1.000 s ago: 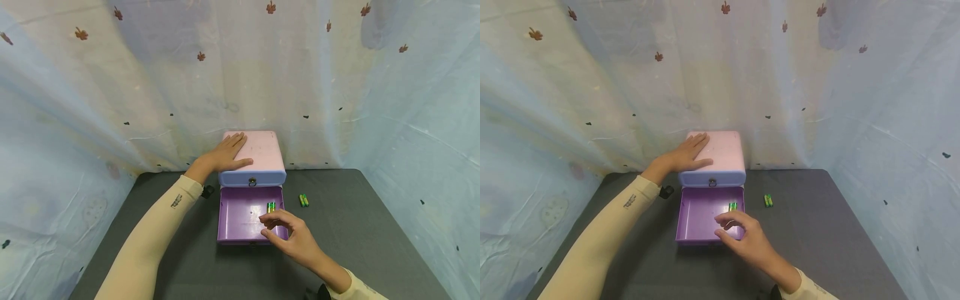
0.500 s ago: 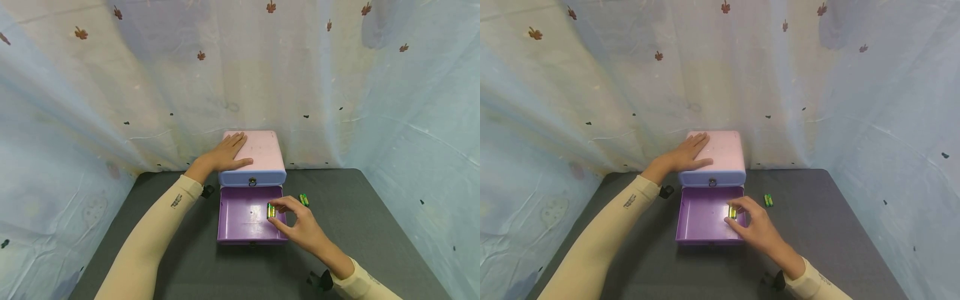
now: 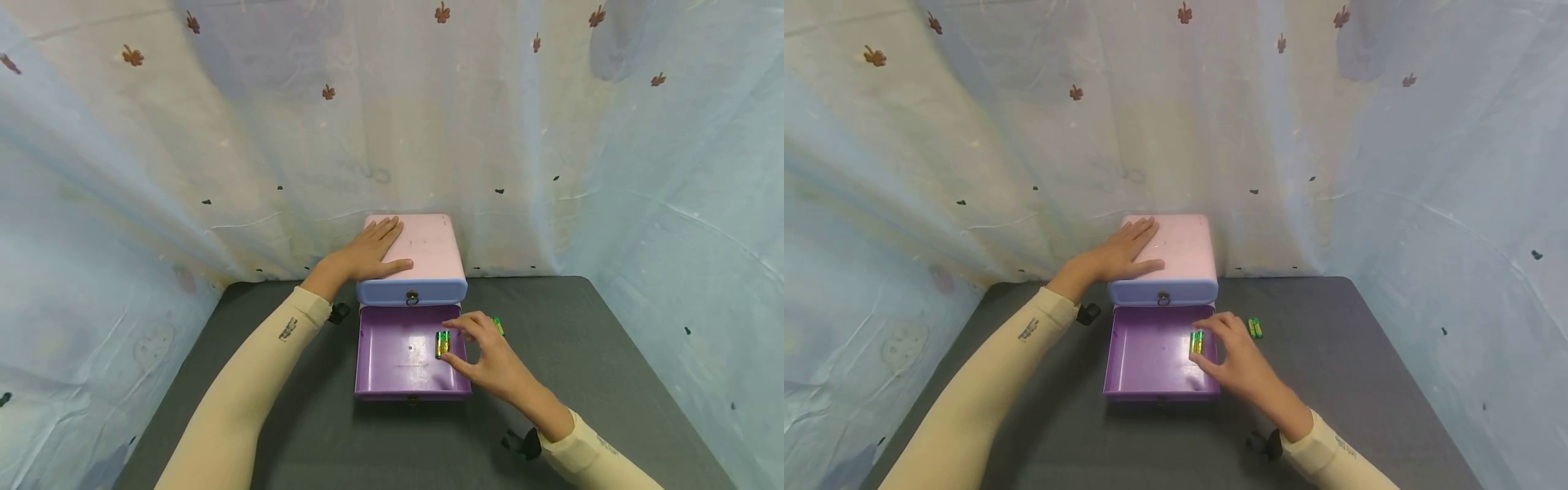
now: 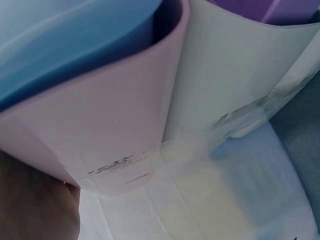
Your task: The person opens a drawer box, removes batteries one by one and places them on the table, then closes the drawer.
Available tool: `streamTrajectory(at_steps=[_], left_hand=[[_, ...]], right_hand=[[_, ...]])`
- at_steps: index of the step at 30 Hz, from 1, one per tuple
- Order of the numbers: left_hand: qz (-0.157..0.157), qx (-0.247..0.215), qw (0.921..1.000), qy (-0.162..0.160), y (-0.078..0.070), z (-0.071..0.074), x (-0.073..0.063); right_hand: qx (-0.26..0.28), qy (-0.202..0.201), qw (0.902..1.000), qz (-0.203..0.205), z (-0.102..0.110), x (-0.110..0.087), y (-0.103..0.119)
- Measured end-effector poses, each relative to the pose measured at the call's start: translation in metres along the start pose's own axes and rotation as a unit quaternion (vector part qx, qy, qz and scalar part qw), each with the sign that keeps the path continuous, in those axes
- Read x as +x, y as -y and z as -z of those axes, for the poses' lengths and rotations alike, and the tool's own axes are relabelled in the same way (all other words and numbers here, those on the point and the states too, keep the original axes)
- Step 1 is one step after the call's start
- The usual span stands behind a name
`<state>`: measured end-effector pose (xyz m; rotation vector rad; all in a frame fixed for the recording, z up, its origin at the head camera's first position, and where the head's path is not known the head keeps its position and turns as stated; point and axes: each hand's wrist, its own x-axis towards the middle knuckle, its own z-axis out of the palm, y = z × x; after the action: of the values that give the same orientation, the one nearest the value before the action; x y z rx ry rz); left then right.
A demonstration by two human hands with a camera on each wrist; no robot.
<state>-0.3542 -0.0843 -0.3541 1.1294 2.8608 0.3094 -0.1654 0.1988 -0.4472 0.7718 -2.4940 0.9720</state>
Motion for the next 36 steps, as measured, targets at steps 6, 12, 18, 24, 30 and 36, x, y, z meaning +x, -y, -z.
streamTrajectory(at_steps=[6, 12, 18, 24, 30, 36], left_hand=[[-0.001, 0.003, 1.0, -0.001, 0.001, -0.001, 0.0], [0.0, 0.0, 1.0, -0.002, -0.001, 0.0, 0.0], [0.002, 0.004, 1.0, -0.001, -0.001, 0.0, -0.001], [0.003, 0.002, 1.0, -0.004, -0.001, 0.0, -0.001], [0.005, 0.003, 1.0, -0.004, -0.003, 0.001, -0.002], [0.003, 0.007, 1.0, -0.006, -0.002, 0.0, -0.002]], right_hand=[[-0.03, 0.018, 0.9992, -0.017, -0.001, 0.001, -0.004], [-0.049, 0.035, 0.9971, -0.047, -0.004, 0.002, -0.009], [-0.048, 0.038, 0.9958, -0.068, -0.006, 0.004, -0.01], [-0.065, 0.059, 0.9919, -0.092, -0.009, 0.005, -0.011], [-0.085, 0.084, 0.9843, -0.13, -0.012, 0.006, -0.008], [-0.091, 0.1, 0.9783, -0.157, -0.016, 0.008, -0.008]])
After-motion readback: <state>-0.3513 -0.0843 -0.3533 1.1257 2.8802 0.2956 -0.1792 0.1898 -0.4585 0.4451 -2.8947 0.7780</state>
